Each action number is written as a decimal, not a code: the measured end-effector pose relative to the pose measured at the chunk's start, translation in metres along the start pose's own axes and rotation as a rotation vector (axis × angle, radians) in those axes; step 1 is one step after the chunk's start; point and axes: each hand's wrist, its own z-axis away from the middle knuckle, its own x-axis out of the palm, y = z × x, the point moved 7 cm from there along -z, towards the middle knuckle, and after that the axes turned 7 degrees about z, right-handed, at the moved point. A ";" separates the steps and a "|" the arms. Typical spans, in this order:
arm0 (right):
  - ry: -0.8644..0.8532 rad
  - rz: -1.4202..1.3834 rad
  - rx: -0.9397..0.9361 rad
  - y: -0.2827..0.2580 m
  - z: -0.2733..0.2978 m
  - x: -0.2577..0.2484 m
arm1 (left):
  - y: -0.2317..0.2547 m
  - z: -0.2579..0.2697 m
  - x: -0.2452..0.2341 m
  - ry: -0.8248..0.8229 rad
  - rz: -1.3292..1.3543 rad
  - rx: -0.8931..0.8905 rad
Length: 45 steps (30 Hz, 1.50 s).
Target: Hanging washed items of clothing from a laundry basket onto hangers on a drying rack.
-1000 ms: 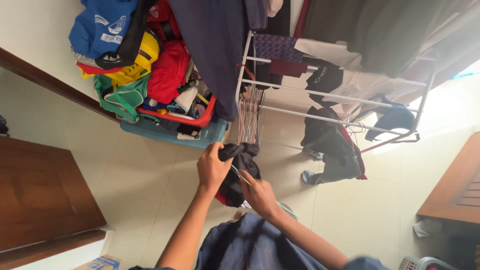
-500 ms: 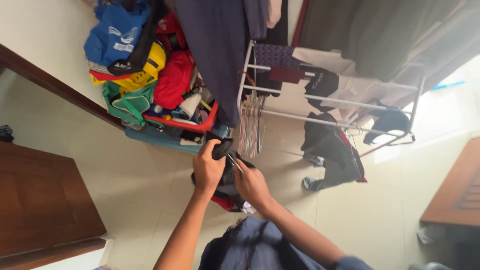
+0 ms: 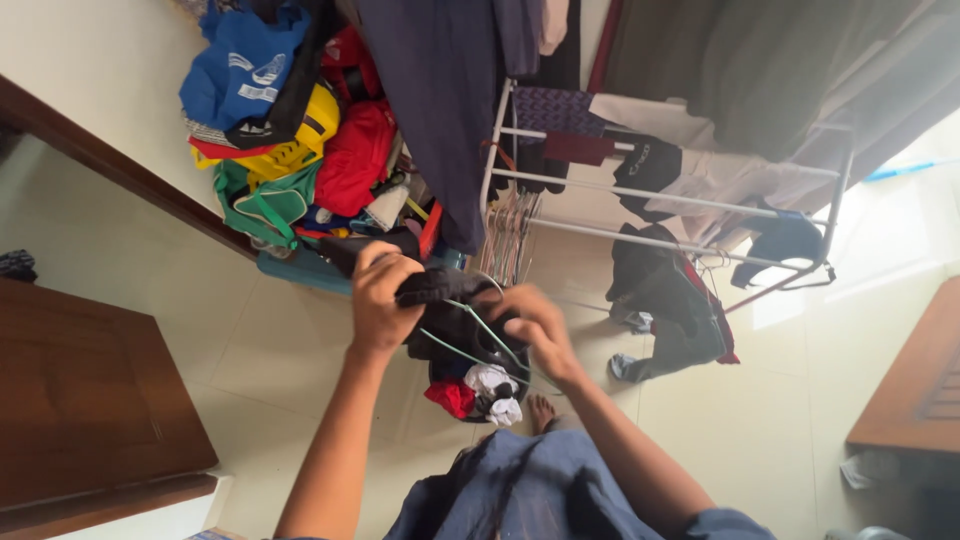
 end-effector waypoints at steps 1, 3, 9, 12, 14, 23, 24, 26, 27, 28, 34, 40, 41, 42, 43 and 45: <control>-0.005 0.000 -0.011 0.022 0.014 0.001 | -0.001 -0.003 -0.005 0.009 -0.006 0.005; 0.386 0.399 0.318 0.082 0.055 -0.029 | -0.009 -0.004 -0.016 0.063 0.032 -0.086; 0.136 -0.500 0.681 0.150 0.078 0.055 | 0.021 -0.034 -0.040 0.202 0.173 -0.090; 0.173 -0.445 0.702 0.281 0.129 0.069 | -0.006 -0.026 -0.041 0.165 0.295 -0.199; 0.228 -0.325 0.774 0.327 0.157 0.037 | -0.027 -0.015 -0.058 0.162 0.268 -0.279; 0.281 0.129 0.615 0.179 0.017 -0.083 | -0.111 0.055 -0.074 0.170 -0.312 -0.736; 0.376 0.107 0.721 0.191 0.015 -0.089 | -0.121 0.065 -0.070 0.199 -0.483 -0.841; 0.382 0.081 0.711 0.147 -0.016 -0.066 | -0.142 0.080 -0.045 0.200 -0.475 -0.994; 0.390 0.049 0.702 0.123 -0.034 -0.054 | -0.153 0.090 -0.035 0.197 -0.471 -1.143; 0.386 0.051 0.694 0.124 -0.039 -0.045 | -0.149 0.086 -0.032 0.206 -0.470 -1.142; 0.161 0.081 0.479 0.134 -0.040 0.010 | -0.164 0.116 0.069 0.086 0.840 -1.048; 0.382 -0.228 0.542 0.126 -0.026 0.052 | -0.128 0.121 0.101 0.241 0.750 -1.044; 0.372 -0.264 0.595 0.125 -0.024 0.054 | -0.138 0.132 0.104 0.287 0.772 -1.082; 0.362 -0.301 0.648 0.125 -0.022 0.056 | -0.149 0.143 0.108 0.333 0.794 -1.120; 0.360 -0.300 0.646 0.125 -0.021 0.051 | -0.147 0.142 0.103 0.335 0.795 -1.117; 0.280 -0.439 0.610 0.121 -0.016 0.050 | -0.139 0.142 0.099 0.402 1.069 -1.091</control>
